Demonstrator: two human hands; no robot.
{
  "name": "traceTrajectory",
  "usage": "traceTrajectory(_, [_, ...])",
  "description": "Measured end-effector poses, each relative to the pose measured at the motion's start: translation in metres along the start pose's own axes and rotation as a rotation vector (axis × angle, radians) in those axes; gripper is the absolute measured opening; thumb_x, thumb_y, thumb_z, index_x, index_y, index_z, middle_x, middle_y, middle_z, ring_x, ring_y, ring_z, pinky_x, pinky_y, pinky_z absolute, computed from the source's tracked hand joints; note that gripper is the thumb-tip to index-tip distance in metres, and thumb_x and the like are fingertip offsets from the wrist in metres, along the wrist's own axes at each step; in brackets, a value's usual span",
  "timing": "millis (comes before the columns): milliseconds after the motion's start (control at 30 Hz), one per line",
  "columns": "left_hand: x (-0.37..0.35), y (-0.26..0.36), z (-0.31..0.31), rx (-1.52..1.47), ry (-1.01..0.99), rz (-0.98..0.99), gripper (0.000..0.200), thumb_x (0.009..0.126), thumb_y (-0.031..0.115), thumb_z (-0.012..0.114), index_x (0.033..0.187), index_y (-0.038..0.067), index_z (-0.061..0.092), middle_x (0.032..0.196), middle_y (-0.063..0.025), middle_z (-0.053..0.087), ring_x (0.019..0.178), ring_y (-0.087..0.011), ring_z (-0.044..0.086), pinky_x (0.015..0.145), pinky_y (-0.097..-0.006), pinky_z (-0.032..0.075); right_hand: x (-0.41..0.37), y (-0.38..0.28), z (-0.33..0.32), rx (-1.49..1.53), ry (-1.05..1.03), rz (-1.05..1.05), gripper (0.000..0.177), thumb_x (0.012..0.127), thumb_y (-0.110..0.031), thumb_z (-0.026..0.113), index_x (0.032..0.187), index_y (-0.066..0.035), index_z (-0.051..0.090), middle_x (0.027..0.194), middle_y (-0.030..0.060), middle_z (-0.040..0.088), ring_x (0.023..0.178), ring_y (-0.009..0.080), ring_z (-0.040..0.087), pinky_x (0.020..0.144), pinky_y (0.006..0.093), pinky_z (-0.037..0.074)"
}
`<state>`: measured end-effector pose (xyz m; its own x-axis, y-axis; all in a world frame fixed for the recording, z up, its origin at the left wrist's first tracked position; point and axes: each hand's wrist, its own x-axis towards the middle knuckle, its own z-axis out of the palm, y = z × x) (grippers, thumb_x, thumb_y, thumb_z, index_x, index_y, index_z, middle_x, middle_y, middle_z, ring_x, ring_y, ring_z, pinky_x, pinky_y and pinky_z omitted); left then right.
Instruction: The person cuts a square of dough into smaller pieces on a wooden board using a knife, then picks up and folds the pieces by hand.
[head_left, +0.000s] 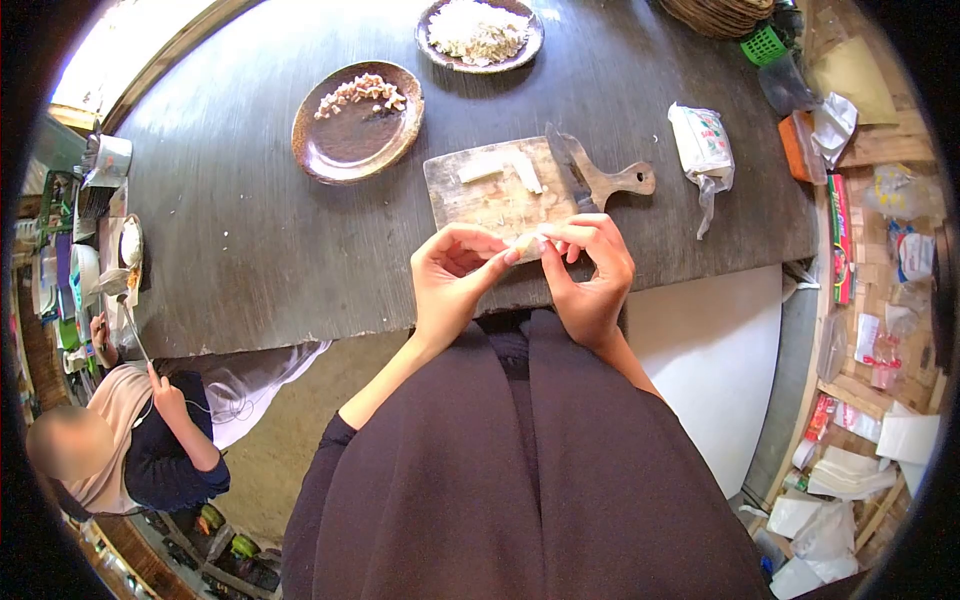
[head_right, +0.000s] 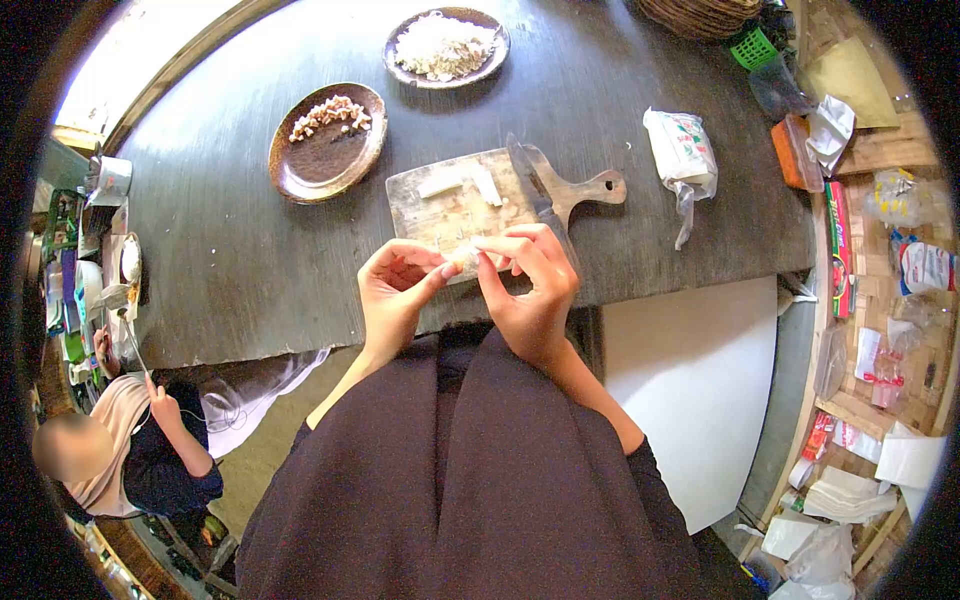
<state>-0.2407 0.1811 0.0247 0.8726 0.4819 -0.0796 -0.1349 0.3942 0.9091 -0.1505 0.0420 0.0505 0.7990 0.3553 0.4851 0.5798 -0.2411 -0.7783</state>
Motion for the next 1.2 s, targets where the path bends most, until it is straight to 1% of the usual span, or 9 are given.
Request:
traceTrajectory(100, [0.0,-0.002,-0.001,0.025,0.013,0.0,0.018,0.087,-0.005,0.077,0.099,-0.003,0.065,0.098,-0.0097,0.072,0.091,-0.0133,0.071,0.085,-0.0271,0.057,0.0,0.003,0.0,0.109,-0.025,0.072,0.024,0.075,0.005,0.079,0.095,-0.007,0.075,0.091,0.0081,0.066,0.069,0.0145,0.063,0.064,0.0286,0.051])
traceTrajectory(200, [0.002,-0.004,-0.003,0.034,0.01,-0.039,0.018,0.087,-0.005,0.077,0.1,-0.004,0.064,0.099,-0.011,0.073,0.092,-0.0148,0.071,0.087,-0.0283,0.058,0.0,0.002,0.0,0.111,-0.044,0.021,0.025,0.075,0.004,0.079,0.097,-0.008,0.075,0.091,0.0084,0.065,0.071,0.0156,0.063,0.065,0.0282,0.051])
traceTrajectory(267, [0.002,-0.002,-0.001,-0.016,0.004,-0.032,0.017,0.087,-0.006,0.076,0.1,-0.004,0.064,0.1,-0.0118,0.073,0.093,-0.0158,0.072,0.088,-0.0291,0.058,-0.002,0.004,0.001,-0.007,-0.036,-0.161,0.029,0.075,0.003,0.08,0.101,-0.01,0.076,0.092,0.0082,0.064,0.073,0.017,0.064,0.063,0.0284,0.051])
traceTrajectory(300, [0.003,-0.001,0.0,-0.064,-0.003,-0.026,0.017,0.088,-0.006,0.075,0.1,-0.005,0.064,0.1,-0.0125,0.073,0.094,-0.0167,0.072,0.089,-0.0299,0.059,-0.001,0.003,0.001,-0.008,-0.036,-0.162,0.029,0.075,0.003,0.08,0.101,-0.01,0.076,0.092,0.0082,0.064,0.073,0.017,0.064,0.063,0.0284,0.051])
traceTrajectory(400, [0.002,0.003,0.001,-0.08,-0.006,-0.036,0.017,0.088,-0.007,0.075,0.101,-0.005,0.064,0.102,-0.0136,0.073,0.097,-0.0183,0.072,0.091,-0.0311,0.059,-0.001,-0.001,0.002,-0.034,-0.044,-0.186,0.026,0.074,0.008,0.079,0.097,-0.005,0.076,0.093,0.0102,0.068,0.079,0.0195,0.064,0.068,0.029,0.052])
traceTrajectory(467, [0.003,0.006,0.002,-0.08,-0.015,-0.008,0.017,0.088,-0.007,0.074,0.101,-0.005,0.064,0.102,-0.0136,0.073,0.097,-0.0183,0.072,0.09,-0.031,0.059,0.0,0.0,0.003,-0.048,-0.043,-0.238,0.034,0.076,0.003,0.079,0.106,-0.012,0.077,0.093,0.0076,0.063,0.075,0.0186,0.064,0.058,0.0288,0.05])
traceTrajectory(733, [0.003,0.007,0.001,-0.099,-0.029,0.028,0.016,0.089,-0.008,0.073,0.102,-0.005,0.064,0.102,-0.0135,0.072,0.097,-0.0181,0.072,0.09,-0.0309,0.059,0.0,0.001,0.005,-0.039,-0.055,-0.273,0.037,0.077,0.004,0.077,0.109,-0.013,0.077,0.092,0.0073,0.064,0.074,0.018,0.064,0.056,0.0286,0.049])
traceTrajectory(800, [0.004,0.01,0.004,-0.107,0.012,0.012,0.018,0.086,-0.005,0.077,0.099,0.0,0.065,0.095,-0.0086,0.073,0.089,-0.0148,0.072,0.082,-0.0287,0.059,0.001,0.001,0.006,-0.032,-0.045,-0.287,0.037,0.077,0.004,0.077,0.11,-0.014,0.077,0.092,0.0072,0.064,0.073,0.0177,0.063,0.056,0.0284,0.049])
traceTrajectory(1200, [0.007,0.011,0.002,-0.101,0.019,0.002,0.019,0.085,-0.006,0.077,0.098,0.0,0.065,0.096,-0.0086,0.073,0.091,-0.0149,0.071,0.086,-0.029,0.058,0.003,0.004,0.003,-0.133,-0.11,-0.338,0.038,0.075,0.003,0.076,0.11,-0.013,0.077,0.092,0.0055,0.063,0.067,0.0161,0.058,0.055,0.028,0.046])
